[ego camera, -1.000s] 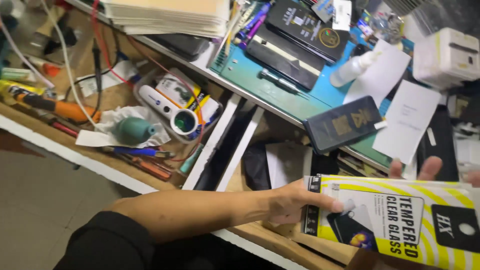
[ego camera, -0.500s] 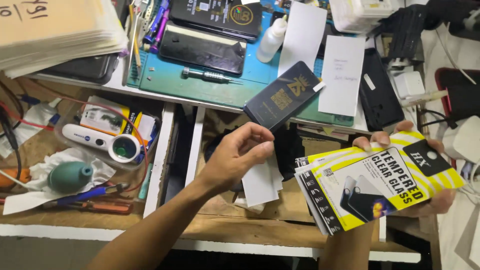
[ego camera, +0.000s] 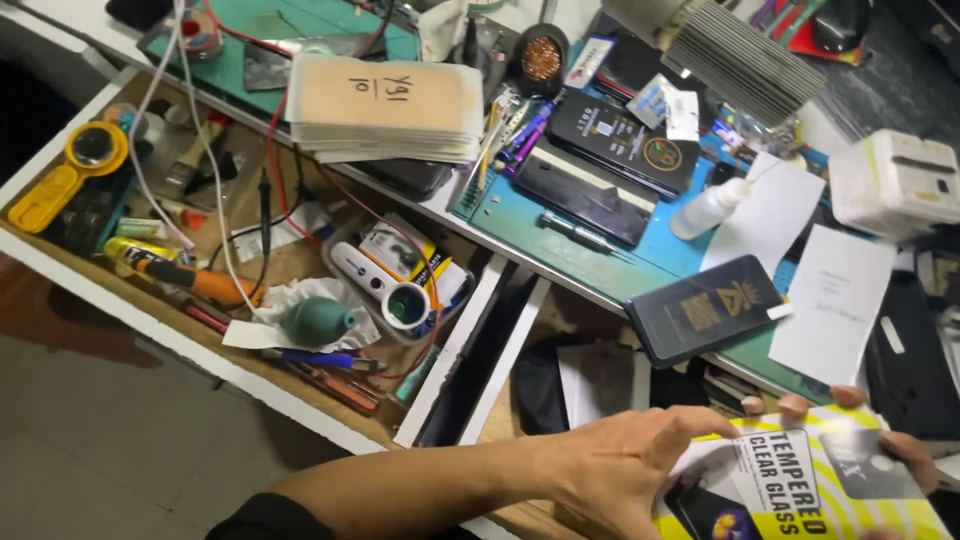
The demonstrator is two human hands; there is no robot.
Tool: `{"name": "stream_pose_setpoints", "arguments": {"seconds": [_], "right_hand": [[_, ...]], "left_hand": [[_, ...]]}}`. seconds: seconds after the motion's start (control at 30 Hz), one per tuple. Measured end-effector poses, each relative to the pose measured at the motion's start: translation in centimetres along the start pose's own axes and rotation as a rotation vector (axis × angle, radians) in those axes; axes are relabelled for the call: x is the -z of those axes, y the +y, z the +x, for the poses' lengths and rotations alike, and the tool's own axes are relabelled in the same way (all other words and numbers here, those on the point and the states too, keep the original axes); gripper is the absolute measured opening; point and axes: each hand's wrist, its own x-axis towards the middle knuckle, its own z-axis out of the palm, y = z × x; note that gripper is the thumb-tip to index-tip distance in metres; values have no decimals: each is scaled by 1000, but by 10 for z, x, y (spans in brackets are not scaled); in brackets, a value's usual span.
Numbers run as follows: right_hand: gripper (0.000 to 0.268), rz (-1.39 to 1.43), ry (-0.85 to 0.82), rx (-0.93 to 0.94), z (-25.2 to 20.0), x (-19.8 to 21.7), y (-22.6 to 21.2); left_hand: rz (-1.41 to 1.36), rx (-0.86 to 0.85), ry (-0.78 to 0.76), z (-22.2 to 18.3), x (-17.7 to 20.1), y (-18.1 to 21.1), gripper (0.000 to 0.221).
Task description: Replace a screen protector on a smartphone at a repair bench
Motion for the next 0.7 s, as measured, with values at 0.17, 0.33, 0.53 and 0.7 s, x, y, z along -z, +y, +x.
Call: {"name": "stream_pose_setpoints", "arguments": {"seconds": [0.17,0.33,0.53,0.7], "right_hand": [[38,463,286,-578,15,32,13],[43,231,21,-13,-4,-33,-10],[36,717,-155,-891,32,80,22],[30,147,-71,-468,12,38,-4]], "left_hand": [[59,172,-82,1,12,17,78],[189,155,-80,-1,4,14,71],[177,22,17,-5,-13,-15,79],[162,28,25,-4,-14,-9,74]]}}
